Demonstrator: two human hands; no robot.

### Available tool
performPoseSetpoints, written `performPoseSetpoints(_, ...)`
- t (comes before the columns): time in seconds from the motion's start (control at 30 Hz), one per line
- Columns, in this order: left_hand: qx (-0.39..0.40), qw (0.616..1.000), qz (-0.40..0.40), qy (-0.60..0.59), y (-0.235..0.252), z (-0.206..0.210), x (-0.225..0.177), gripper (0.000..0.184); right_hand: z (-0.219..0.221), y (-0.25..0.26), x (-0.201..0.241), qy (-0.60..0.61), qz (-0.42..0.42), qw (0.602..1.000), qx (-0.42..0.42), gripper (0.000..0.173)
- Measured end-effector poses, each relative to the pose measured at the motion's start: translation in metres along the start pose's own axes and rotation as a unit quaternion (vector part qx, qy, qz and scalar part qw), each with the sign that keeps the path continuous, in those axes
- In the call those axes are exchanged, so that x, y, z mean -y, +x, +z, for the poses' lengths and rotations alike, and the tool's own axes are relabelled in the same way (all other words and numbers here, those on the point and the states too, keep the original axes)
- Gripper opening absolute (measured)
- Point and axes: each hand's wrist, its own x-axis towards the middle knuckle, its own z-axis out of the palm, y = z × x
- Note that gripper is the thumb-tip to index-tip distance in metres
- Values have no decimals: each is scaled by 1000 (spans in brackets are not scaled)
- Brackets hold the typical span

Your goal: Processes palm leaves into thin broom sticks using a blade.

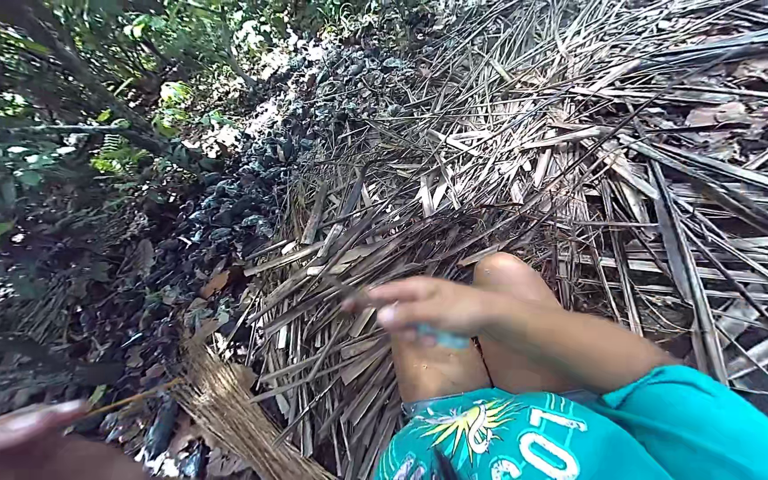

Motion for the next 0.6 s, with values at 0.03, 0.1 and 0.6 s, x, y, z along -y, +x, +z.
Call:
performPoseSetpoints(0.03, -4, 999, 32, -4, -4, 29, -4, 15, 11, 12, -8, 47, 4, 998, 36, 39)
performPoseSetpoints(0.1, 2, 997, 69, -16, -17, 80, -13, 14, 20, 29, -15, 147, -8, 987, 57, 41)
performPoseSetpoints(0.6, 119, 943, -311, -10, -162, 165, 3, 36, -102, 7, -32, 67, -29, 935, -346, 35)
